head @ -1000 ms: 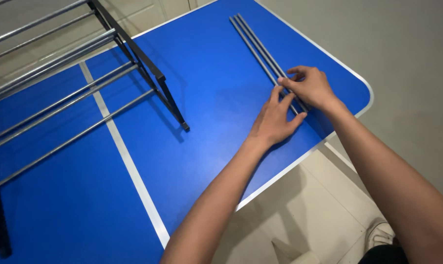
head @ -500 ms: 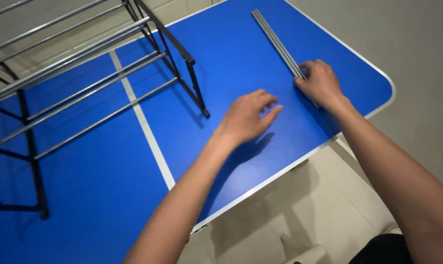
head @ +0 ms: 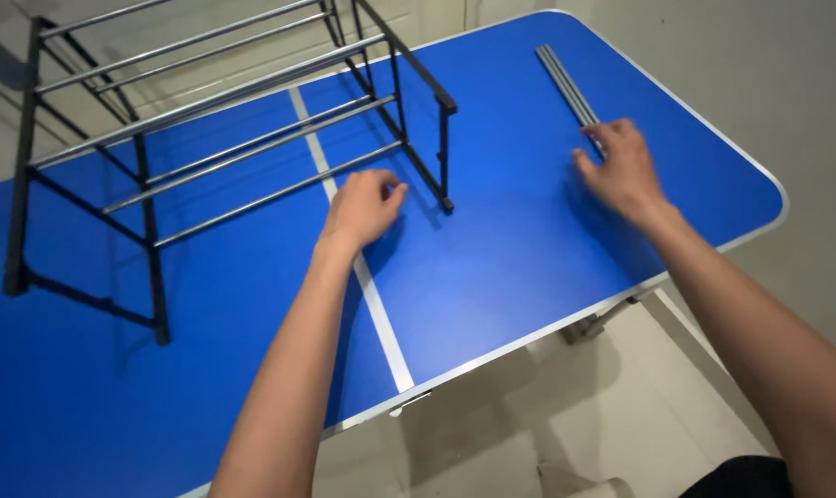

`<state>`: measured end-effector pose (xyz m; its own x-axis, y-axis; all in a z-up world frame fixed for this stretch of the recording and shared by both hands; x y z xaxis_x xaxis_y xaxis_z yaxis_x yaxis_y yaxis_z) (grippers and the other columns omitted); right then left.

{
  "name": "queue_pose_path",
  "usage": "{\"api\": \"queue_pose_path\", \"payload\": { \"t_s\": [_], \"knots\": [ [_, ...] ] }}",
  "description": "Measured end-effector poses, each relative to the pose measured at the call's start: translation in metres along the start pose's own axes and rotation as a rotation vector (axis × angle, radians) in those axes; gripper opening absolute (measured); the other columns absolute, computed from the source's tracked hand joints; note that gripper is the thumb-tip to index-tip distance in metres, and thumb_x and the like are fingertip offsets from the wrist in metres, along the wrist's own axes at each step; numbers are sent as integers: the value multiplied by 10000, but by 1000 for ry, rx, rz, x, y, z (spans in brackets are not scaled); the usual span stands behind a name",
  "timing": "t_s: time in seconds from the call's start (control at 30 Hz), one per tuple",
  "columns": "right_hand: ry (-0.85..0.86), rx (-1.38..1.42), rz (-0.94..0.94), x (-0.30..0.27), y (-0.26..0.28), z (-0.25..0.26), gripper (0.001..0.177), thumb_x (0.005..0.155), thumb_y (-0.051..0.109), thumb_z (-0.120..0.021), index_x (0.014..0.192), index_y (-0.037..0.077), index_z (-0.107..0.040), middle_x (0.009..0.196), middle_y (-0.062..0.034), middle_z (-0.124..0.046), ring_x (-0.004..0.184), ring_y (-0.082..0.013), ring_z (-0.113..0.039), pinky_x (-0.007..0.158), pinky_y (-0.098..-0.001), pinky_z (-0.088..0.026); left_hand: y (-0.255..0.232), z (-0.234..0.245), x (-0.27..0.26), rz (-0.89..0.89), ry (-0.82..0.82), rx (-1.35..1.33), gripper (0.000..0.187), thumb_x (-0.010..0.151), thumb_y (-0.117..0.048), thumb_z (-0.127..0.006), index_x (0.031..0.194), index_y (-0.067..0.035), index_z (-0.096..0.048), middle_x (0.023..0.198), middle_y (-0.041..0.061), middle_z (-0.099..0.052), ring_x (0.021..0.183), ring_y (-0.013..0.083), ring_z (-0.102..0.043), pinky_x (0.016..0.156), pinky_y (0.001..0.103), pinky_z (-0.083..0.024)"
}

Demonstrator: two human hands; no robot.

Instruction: The person assembles a metal dish rack on a blue table by inserting multiple horizontal rods into the frame. They repeatedly remove and reinsert rods, adjusting the rack's orientation and handling the components one at a time.

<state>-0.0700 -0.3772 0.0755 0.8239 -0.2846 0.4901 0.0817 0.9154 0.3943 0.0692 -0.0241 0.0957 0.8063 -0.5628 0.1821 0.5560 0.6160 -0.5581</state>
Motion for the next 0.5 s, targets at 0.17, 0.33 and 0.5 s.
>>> {"api": "queue_pose_path", "payload": {
  "t_s": [0.17, 0.33, 0.5],
  "knots": [
    [165, 168, 116, -5, 86, -21, 339, 940, 202, -731, 1246, 65, -689, 1148, -173, -637, 1046, -301, -664, 914, -414, -541, 44, 10, -8, 25, -164, 96, 208, 901, -244, -690, 987, -74, -771, 990, 175, -714, 941, 380, -689, 818, 478, -543],
    [226, 264, 88, -11, 135, -30, 303, 961, 108, -666, 1262, 74, -677, 1145, -149, -660, 1047, -256, -674, 862, -376, -565, 63, 14, -7, 3, -315, 16, 227, 916, -226, -688, 1083, -79, -732, 1090, 171, -680, 1014, 387, -668, 876, 473, -533],
    [338, 584, 7, 7, 146, -42, 433, 955, -72, -414, 1319, 42, -618, 1215, -116, -676, 1174, -211, -675, 975, -357, -589, 61, 13, 11, -3, -462, -167, 263, 908, -203, -685, 1144, -87, -705, 1140, 180, -648, 1041, 410, -656, 878, 469, -538]
  ]
}}
Point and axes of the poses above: each hand's wrist, its own x-axis towards the middle knuckle, its own z-axis out of the back of the hand, y = z × x, the point moved 5 cm from there along x, towards the middle knuckle
